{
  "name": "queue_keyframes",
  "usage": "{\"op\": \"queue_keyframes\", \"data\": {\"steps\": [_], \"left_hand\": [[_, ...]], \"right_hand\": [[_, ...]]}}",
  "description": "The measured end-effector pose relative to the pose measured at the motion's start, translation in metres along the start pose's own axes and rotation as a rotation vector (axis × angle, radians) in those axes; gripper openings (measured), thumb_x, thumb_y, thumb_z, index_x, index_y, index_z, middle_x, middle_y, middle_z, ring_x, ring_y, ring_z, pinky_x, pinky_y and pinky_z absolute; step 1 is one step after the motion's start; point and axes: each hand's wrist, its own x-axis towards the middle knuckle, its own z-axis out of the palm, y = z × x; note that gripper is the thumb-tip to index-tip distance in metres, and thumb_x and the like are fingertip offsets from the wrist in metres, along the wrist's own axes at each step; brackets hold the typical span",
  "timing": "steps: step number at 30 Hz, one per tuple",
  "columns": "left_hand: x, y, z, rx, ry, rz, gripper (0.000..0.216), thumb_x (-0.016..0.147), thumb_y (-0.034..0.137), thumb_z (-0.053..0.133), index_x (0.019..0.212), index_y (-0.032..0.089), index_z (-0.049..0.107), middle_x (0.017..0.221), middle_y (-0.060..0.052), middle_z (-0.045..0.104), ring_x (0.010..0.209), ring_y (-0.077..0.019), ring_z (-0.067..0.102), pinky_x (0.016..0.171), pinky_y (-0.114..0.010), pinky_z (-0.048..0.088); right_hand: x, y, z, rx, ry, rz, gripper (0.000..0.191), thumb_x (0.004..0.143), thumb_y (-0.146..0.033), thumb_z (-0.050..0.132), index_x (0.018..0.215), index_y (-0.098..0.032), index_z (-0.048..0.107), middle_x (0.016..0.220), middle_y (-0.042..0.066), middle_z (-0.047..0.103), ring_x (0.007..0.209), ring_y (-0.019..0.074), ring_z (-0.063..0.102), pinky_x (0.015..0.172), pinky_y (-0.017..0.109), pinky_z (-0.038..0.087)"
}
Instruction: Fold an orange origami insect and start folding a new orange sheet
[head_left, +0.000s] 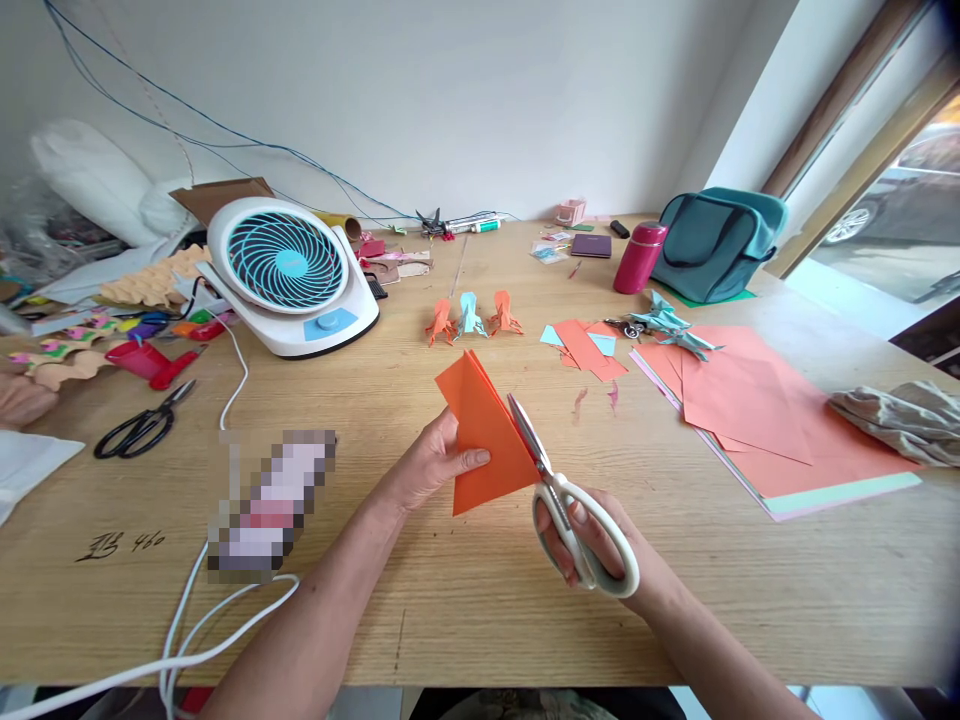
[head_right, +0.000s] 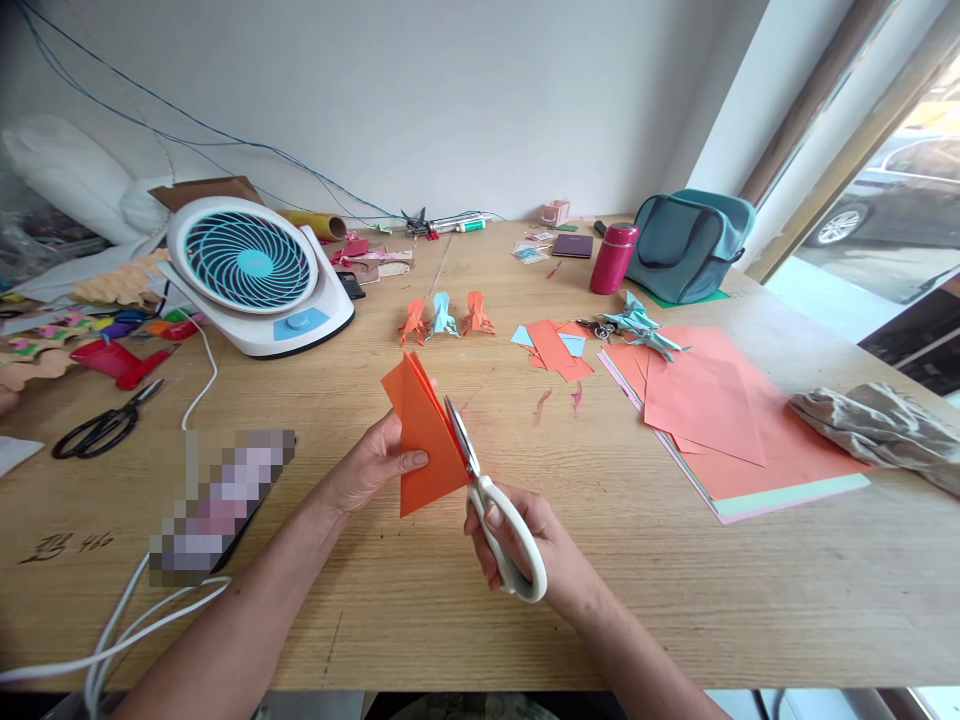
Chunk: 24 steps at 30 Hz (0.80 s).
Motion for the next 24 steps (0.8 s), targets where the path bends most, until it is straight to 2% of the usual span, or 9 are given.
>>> {"op": "queue_keyframes", "data": {"steps": [9, 11, 13, 17, 20, 24], "left_hand": [[0.002, -0.004, 0.002, -0.013, -0.021, -0.006, 0.063, 0.078, 0.024, 0.081, 0.134, 0.021, 0.053, 0.130, -0.012, 0.067, 0.116, -0.0296, 0.064, 0.094, -0.037, 0.051], [0.002, -0.004, 0.000, -0.008, -0.017, -0.009, 0.063, 0.079, 0.024, 0.080, 0.136, 0.021, 0.052, 0.130, -0.012, 0.066, 0.116, -0.0296, 0.064, 0.096, -0.038, 0.051], [0.002, -0.005, -0.001, 0.004, -0.012, -0.004, 0.062, 0.080, 0.024, 0.079, 0.136, 0.021, 0.052, 0.132, -0.011, 0.066, 0.119, -0.0293, 0.062, 0.097, -0.037, 0.050], [0.002, -0.005, -0.001, 0.040, -0.004, 0.008, 0.062, 0.081, 0.022, 0.078, 0.137, 0.022, 0.052, 0.132, -0.010, 0.065, 0.121, -0.0279, 0.061, 0.098, -0.035, 0.050], [0.002, -0.006, 0.001, 0.048, -0.023, -0.010, 0.061, 0.081, 0.020, 0.078, 0.136, 0.022, 0.053, 0.132, -0.009, 0.065, 0.120, -0.0267, 0.062, 0.098, -0.034, 0.051], [0.001, -0.008, 0.006, 0.010, -0.098, -0.083, 0.062, 0.081, 0.021, 0.078, 0.136, 0.022, 0.050, 0.127, -0.011, 0.068, 0.114, -0.0268, 0.066, 0.094, -0.035, 0.054]], "right_hand": [[-0.001, 0.007, -0.006, 0.012, 0.011, -0.081, 0.047, 0.095, -0.064, 0.047, 0.096, -0.018, 0.059, 0.060, -0.002, 0.054, 0.047, 0.0104, 0.047, 0.047, 0.024, 0.037], [-0.001, 0.004, -0.007, -0.021, 0.060, -0.067, 0.048, 0.093, -0.065, 0.048, 0.095, -0.019, 0.060, 0.060, -0.002, 0.053, 0.049, 0.0109, 0.046, 0.049, 0.025, 0.038], [-0.001, 0.002, -0.007, -0.073, 0.165, -0.056, 0.047, 0.090, -0.065, 0.054, 0.096, -0.019, 0.060, 0.064, -0.001, 0.053, 0.055, 0.0122, 0.047, 0.054, 0.026, 0.040], [0.001, 0.002, -0.011, -0.206, 0.386, -0.080, 0.042, 0.084, -0.053, 0.070, 0.111, -0.023, 0.061, 0.088, 0.002, 0.060, 0.074, 0.0151, 0.051, 0.065, 0.028, 0.042], [0.003, 0.002, -0.012, -0.196, 0.422, -0.069, 0.047, 0.083, -0.044, 0.075, 0.122, -0.026, 0.056, 0.098, 0.003, 0.063, 0.079, 0.0157, 0.053, 0.068, 0.029, 0.043], [0.006, -0.002, -0.010, -0.100, 0.434, -0.074, 0.044, 0.080, -0.041, 0.077, 0.117, -0.026, 0.058, 0.093, 0.002, 0.065, 0.079, 0.0156, 0.056, 0.070, 0.029, 0.046]]}}
